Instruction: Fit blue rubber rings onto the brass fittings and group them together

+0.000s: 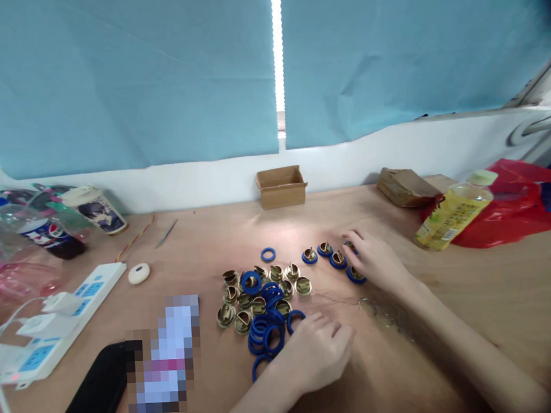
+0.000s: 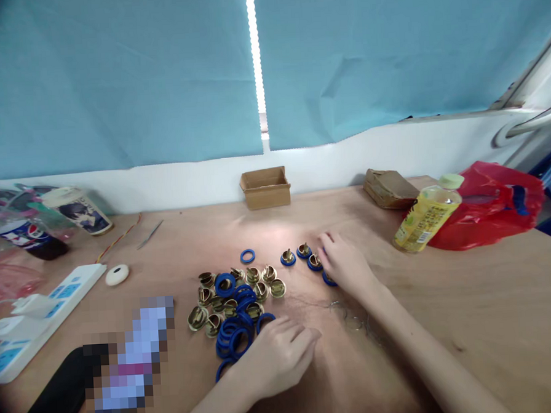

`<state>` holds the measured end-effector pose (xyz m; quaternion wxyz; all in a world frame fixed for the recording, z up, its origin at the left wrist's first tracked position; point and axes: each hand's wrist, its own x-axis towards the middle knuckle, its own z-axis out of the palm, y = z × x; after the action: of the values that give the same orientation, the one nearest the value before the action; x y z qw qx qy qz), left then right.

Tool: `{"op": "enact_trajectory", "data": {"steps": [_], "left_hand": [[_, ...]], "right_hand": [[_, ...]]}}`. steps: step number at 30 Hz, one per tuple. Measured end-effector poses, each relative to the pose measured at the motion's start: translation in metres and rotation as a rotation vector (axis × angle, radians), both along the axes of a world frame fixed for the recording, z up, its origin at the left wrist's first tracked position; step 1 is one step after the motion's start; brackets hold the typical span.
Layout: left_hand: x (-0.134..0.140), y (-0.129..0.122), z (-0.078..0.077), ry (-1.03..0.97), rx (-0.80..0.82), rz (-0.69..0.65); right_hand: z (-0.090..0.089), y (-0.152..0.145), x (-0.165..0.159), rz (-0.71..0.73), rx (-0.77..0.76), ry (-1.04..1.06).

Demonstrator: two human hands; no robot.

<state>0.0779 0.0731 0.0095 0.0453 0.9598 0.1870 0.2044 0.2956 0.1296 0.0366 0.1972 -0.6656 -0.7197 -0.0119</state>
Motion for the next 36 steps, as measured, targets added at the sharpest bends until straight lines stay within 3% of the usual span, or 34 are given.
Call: {"op": "enact_trajectory", "data": {"steps": [4, 7, 12, 17, 21, 28, 32, 36], "left_hand": [[0.001, -0.001, -0.001, -0.122, -0.004, -0.003], [0.003, -0.002, 0.000, -0.228, -0.026, -0.017], [0.000, 0.000, 0.003, -0.332, -0.016, 0.016], [-0.007, 0.011, 0.009, -0.502, -0.120, 0.265], [-0.011, 0.022, 0.011, -0.523, -0.249, 0.440], [-0.013, 0.028, 0.007, -0.442, -0.458, 0.352], [-0.015, 0.029, 0.004, -0.454, -0.411, 0.327], [-0.016, 0.031, 0.003, -0.473, -0.257, 0.333]], "right_hand": [[-0.010, -0.024, -0.042, 0.368, -0.003, 0.310], [-0.031, -0.028, -0.063, 0.478, -0.032, 0.462], [-0.045, -0.024, -0.076, 0.428, -0.008, 0.596], [-0.030, -0.035, -0.077, 0.379, -0.036, 0.795], [-0.026, -0.042, -0.074, 0.226, -0.006, 0.933], [-0.024, -0.045, -0.071, 0.223, 0.048, 1.094], [-0.015, -0.045, -0.068, 0.230, 0.021, 1.134], [-0.012, -0.043, -0.063, 0.212, 0.038, 1.118]]}}
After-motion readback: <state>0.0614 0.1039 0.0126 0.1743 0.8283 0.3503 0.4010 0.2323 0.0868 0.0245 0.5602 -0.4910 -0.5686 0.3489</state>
